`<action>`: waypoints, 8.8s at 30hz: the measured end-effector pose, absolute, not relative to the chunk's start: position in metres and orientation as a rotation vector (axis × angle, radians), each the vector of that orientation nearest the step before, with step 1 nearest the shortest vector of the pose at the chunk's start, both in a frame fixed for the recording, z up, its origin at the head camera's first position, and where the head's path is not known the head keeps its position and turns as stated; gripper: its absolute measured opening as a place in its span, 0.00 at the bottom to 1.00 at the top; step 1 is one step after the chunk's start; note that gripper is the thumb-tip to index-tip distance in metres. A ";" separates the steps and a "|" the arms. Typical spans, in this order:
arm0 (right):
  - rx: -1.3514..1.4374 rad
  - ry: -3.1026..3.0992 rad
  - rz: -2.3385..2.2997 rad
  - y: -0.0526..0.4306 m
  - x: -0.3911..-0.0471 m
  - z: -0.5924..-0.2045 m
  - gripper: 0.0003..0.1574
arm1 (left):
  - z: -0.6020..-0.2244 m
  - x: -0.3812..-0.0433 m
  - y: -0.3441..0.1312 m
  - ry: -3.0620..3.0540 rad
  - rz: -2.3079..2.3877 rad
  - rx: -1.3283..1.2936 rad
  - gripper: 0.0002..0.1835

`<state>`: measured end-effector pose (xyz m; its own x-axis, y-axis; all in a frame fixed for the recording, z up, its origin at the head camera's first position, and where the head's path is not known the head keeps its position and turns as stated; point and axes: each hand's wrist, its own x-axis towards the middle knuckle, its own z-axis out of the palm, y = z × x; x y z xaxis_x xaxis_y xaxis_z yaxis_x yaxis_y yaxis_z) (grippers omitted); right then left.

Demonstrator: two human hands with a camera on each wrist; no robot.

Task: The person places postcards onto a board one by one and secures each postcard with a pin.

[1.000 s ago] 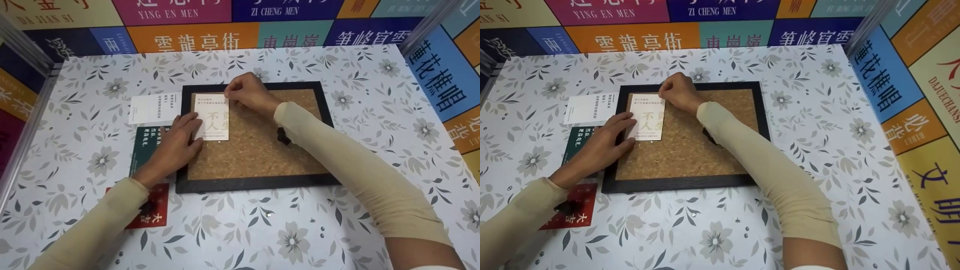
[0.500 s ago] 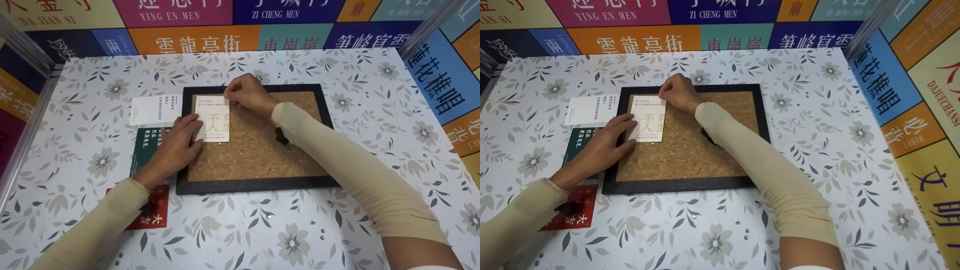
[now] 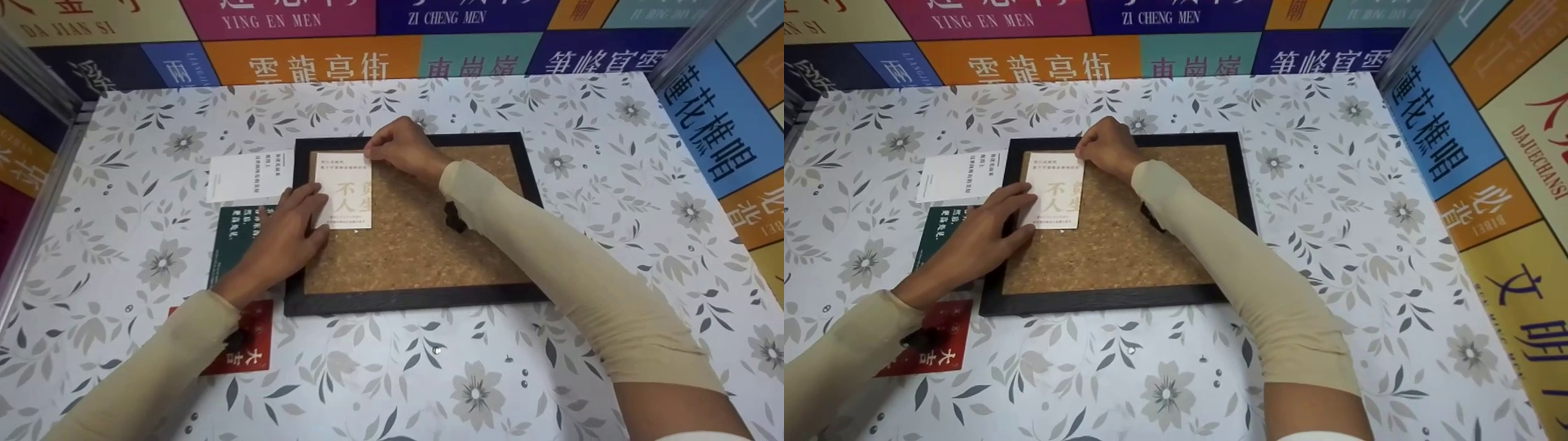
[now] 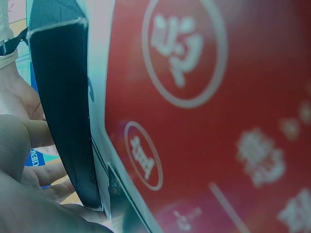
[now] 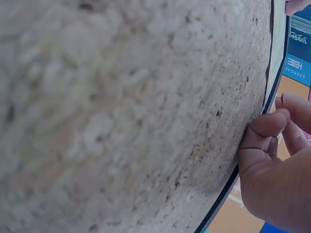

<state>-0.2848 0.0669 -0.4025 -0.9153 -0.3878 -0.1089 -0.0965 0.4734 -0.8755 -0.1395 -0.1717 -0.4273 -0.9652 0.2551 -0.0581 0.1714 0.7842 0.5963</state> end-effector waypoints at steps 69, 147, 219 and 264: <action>-0.282 2.593 -1.296 0.058 -0.279 -0.406 0.07 | -0.423 -0.138 -0.171 2.810 0.951 0.342 0.31; -0.957 2.691 -0.918 0.081 -0.292 -0.416 0.10 | -0.401 -0.117 -0.203 3.183 0.878 0.374 0.18; -0.944 2.689 -0.938 0.081 -0.295 -0.420 0.10 | -0.407 -0.132 -0.267 2.839 0.615 0.162 0.44; -0.953 2.683 -0.956 0.082 -0.294 -0.419 0.10 | -0.367 -0.131 -0.323 2.631 1.250 -0.207 0.17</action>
